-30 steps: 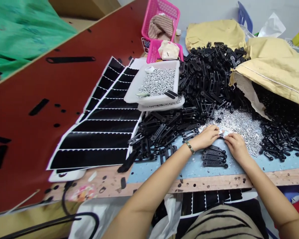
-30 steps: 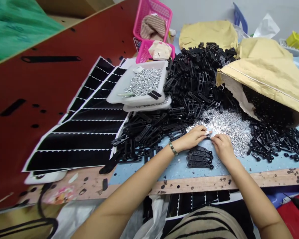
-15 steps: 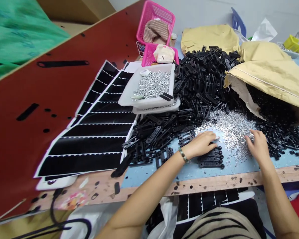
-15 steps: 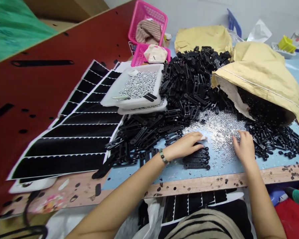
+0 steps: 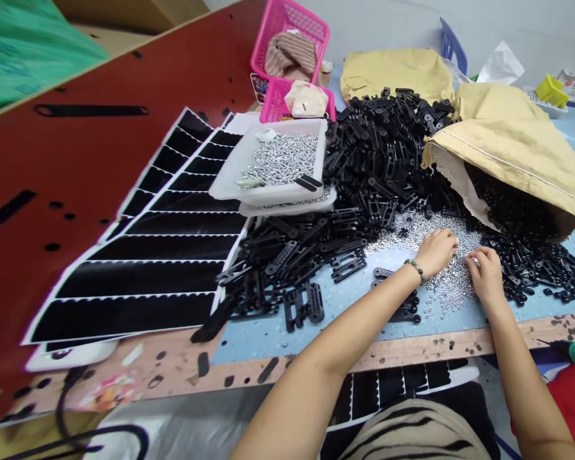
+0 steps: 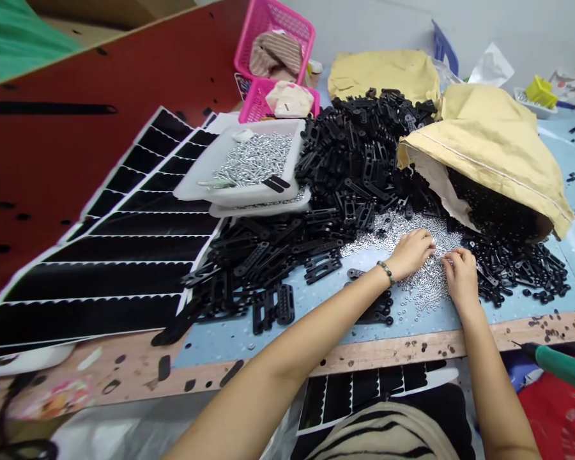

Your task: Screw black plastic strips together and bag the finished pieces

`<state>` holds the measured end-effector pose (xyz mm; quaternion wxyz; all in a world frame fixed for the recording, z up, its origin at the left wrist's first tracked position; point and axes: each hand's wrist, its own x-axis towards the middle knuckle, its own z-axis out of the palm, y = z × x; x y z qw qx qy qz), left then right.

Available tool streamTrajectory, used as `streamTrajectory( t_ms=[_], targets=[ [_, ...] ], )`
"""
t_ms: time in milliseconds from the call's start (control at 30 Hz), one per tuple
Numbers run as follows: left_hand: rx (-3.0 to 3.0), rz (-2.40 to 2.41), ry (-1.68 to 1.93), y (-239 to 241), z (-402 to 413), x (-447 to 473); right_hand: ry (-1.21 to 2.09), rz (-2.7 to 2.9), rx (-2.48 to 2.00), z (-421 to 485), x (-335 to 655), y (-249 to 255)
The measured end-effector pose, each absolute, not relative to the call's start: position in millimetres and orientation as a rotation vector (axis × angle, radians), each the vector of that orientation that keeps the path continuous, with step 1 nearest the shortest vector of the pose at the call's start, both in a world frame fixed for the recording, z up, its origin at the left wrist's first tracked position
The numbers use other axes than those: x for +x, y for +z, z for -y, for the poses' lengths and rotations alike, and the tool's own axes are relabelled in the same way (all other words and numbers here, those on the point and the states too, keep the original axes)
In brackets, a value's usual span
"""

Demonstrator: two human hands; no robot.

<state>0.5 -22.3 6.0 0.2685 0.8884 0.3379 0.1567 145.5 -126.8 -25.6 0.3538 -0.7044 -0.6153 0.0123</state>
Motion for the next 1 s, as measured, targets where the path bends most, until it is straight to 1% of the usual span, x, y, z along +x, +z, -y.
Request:
streamTrajectory(
  t_ms=[233, 367, 433, 500, 567, 767, 900, 1000],
  targets=[
    [2.004, -0.909, 0.589, 17.5, 19.1, -28.7, 0.389, 1.430, -1.664, 131.2, 117.9, -8.1],
    [1.737, -0.958, 0.640, 19.5, 25.0, -69.8, 0.641, 1.489, -1.568, 129.0, 86.4, -4.8],
    [1.448, -0.960, 0.720, 21.3, 30.2, -91.5, 0.731, 1.548, -1.521, 125.5, 69.1, -6.3],
    [1.103, -0.941, 0.813, 23.5, 35.7, -110.2, 0.729, 1.657, -1.492, 120.8, 54.0, -7.8],
    [0.880, -0.927, 0.864, 25.1, 41.2, -124.4, 0.668, 1.816, -1.480, 115.8, 43.4, -7.7],
    [0.782, -0.952, 0.812, 23.6, 59.3, -147.2, 0.593, 2.198, -1.515, 105.7, 37.9, 2.2],
    [0.768, -0.925, 0.792, 21.3, 72.0, -153.5, 0.577, 2.178, -1.563, 104.9, 38.0, 3.5],
    [0.806, -0.941, 0.820, 18.5, 79.3, -152.8, 0.660, 2.086, -1.559, 107.6, 33.6, -1.8]
  ],
)
